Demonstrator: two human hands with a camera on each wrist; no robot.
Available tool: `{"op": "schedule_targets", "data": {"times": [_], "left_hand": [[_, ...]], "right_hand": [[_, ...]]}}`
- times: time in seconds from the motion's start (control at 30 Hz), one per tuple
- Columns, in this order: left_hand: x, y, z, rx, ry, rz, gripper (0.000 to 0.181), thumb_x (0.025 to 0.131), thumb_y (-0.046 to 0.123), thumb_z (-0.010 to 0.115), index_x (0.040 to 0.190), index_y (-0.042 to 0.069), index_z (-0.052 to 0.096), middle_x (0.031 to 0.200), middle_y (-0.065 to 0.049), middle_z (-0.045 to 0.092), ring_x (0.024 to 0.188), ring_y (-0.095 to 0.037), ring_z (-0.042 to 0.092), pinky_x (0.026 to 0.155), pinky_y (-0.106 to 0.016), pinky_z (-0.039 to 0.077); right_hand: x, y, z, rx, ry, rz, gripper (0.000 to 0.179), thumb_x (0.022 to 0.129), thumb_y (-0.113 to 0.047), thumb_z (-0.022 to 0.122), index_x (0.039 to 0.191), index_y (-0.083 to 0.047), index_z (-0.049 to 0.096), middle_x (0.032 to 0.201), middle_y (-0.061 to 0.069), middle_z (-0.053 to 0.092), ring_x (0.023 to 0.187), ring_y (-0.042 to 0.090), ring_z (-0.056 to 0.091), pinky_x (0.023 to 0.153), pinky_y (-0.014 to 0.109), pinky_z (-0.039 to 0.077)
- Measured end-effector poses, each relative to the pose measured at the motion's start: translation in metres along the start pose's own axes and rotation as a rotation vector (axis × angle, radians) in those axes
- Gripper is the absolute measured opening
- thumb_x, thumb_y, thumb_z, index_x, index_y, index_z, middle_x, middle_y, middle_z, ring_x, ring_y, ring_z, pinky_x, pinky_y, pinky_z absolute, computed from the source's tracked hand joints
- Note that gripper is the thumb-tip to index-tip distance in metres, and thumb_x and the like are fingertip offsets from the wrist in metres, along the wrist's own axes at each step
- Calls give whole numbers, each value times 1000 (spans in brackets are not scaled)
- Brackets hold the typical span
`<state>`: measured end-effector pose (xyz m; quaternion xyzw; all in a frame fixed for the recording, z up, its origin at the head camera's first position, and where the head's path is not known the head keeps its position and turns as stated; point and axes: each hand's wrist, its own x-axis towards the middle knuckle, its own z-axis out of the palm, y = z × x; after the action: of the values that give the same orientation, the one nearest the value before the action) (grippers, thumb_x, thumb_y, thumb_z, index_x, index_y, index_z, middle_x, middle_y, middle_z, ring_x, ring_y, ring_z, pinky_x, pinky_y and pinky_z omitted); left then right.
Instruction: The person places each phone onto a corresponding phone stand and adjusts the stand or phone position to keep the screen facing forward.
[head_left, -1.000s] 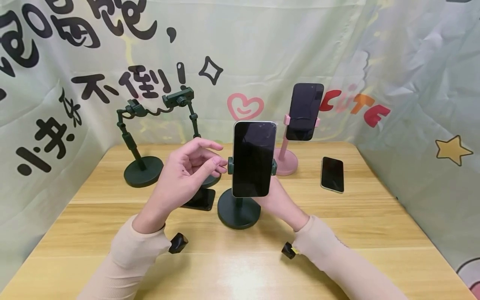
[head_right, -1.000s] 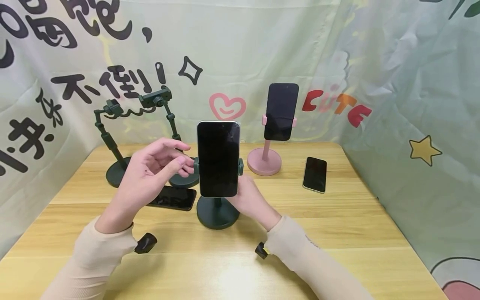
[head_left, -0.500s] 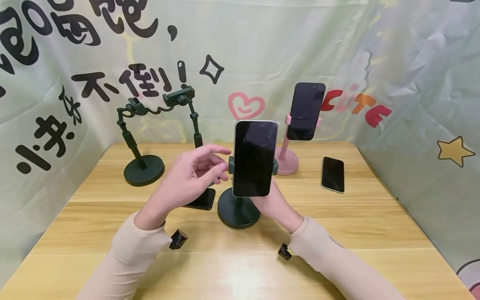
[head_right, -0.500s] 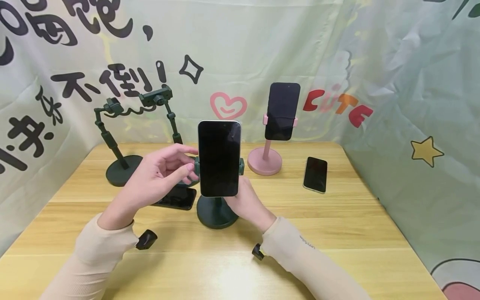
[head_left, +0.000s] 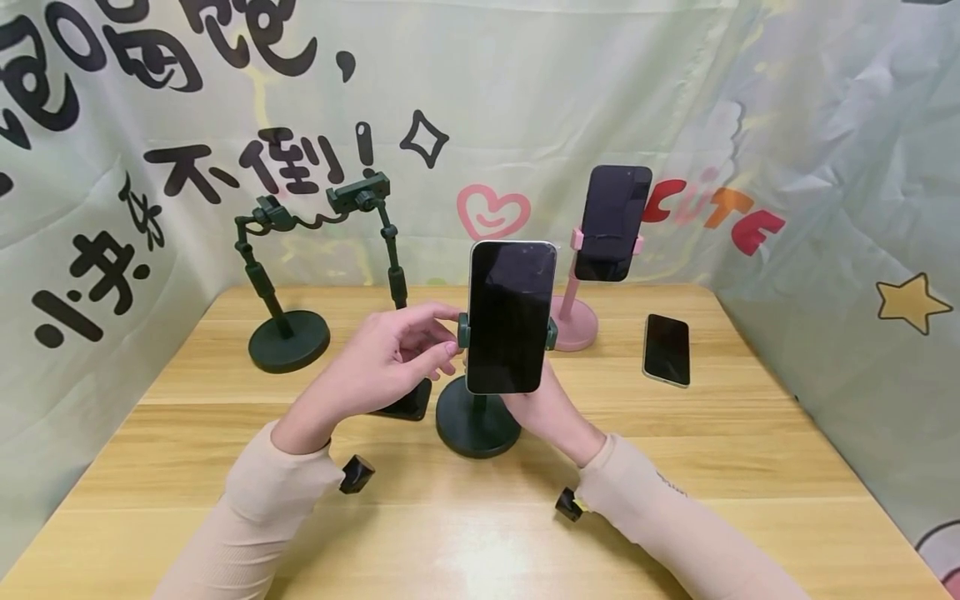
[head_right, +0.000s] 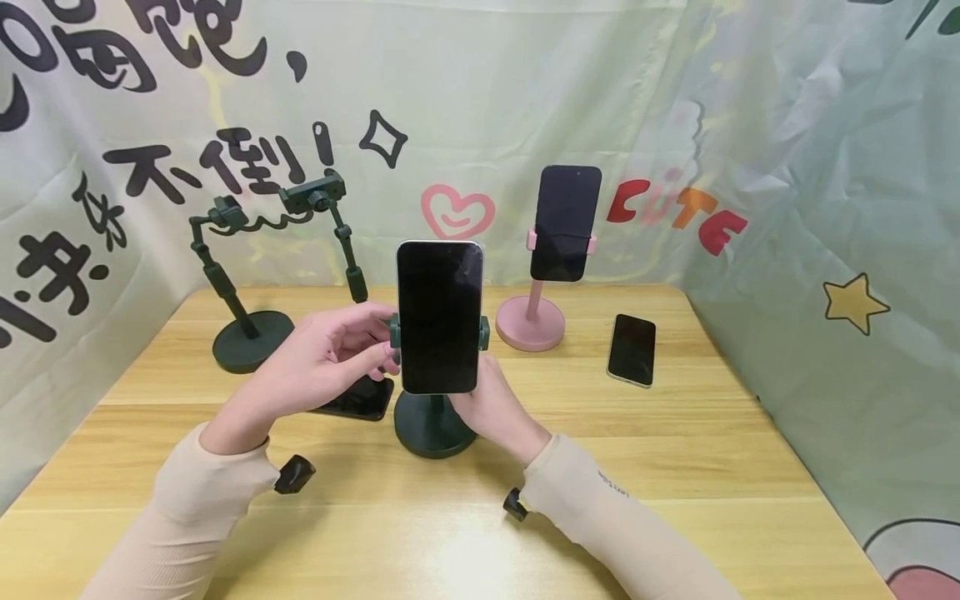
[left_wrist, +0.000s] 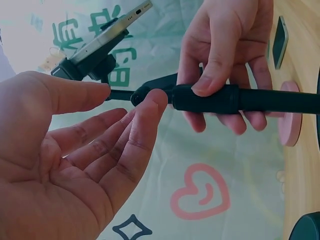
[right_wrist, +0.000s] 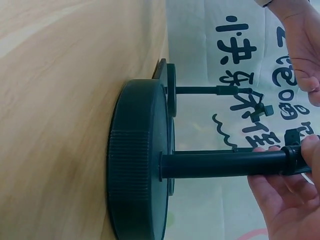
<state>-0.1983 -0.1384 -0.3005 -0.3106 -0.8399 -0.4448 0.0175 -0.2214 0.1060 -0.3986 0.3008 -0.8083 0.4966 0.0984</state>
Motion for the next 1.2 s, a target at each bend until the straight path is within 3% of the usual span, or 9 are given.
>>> {"op": "schedule_targets", "data": {"times": [0.17, 0.4, 0.5, 0.6, 0.67, 0.8, 0.97, 1.0, 1.2], "left_hand": [[0, -3, -2, 0, 1, -10, 37, 103, 13, 72, 140, 12, 67, 101, -4, 82, 79, -9, 78, 62, -33, 60], [3, -9, -2, 11, -22, -24, 40, 103, 10, 71, 143, 14, 66, 105, -4, 82, 81, -8, 78, 67, -32, 62], [4, -9, -1, -9, -30, -31, 40, 103, 8, 70, 143, 15, 66, 106, -4, 81, 81, -8, 78, 71, -37, 65], [5, -11, -1, -28, -39, -33, 40, 104, 7, 69, 143, 15, 66, 105, -5, 81, 81, -9, 79, 75, -40, 66], [6, -12, -1, -32, -41, -34, 39, 104, 7, 69, 142, 15, 66, 105, -5, 81, 82, -9, 79, 74, -40, 66], [7, -14, 0, -36, -43, -32, 39, 104, 8, 69, 142, 14, 66, 104, -4, 81, 82, -10, 79, 73, -41, 65], [8, -17, 1, -29, -53, -28, 39, 104, 9, 69, 142, 15, 66, 104, -4, 81, 82, -10, 78, 73, -37, 65], [8, -17, 1, -26, -55, -28, 39, 104, 9, 69, 142, 15, 66, 104, -3, 81, 81, -10, 78, 72, -35, 64], [9, -18, 2, -9, -67, -41, 40, 105, 11, 69, 144, 15, 65, 107, -3, 81, 82, -8, 79, 67, -31, 60]], "right_hand": [[4, 2, 0, 39, -8, -53, 28, 102, 3, 68, 129, 0, 64, 131, 19, 68, 115, 27, 65, 106, 40, 54], [10, 8, -3, 25, -21, -44, 25, 103, 2, 67, 128, 0, 65, 130, 18, 71, 114, 25, 66, 107, 36, 55], [14, 10, -6, 38, -26, -60, 23, 103, 3, 65, 126, 0, 66, 126, 18, 74, 113, 29, 70, 107, 38, 56], [17, 14, -8, 59, -17, -89, 20, 105, 3, 63, 124, 2, 66, 121, 19, 76, 112, 23, 73, 106, 32, 57], [21, 15, -9, 182, -28, -80, 21, 106, 3, 61, 127, 6, 62, 121, 25, 72, 112, 20, 72, 106, 30, 57], [28, 18, -10, 292, -30, -72, 26, 107, -1, 59, 130, 11, 58, 119, 30, 67, 109, 18, 73, 104, 25, 58], [37, 26, -14, 168, -10, -93, 22, 107, 1, 58, 129, 7, 62, 115, 27, 71, 105, 23, 74, 101, 24, 58], [39, 28, -15, 96, 4, -106, 21, 107, 0, 59, 127, 5, 64, 115, 25, 73, 105, 24, 75, 101, 23, 58], [49, 35, -20, -14, 23, -141, 22, 106, 1, 60, 126, 4, 68, 117, 22, 77, 105, 33, 78, 102, 45, 62]]}}
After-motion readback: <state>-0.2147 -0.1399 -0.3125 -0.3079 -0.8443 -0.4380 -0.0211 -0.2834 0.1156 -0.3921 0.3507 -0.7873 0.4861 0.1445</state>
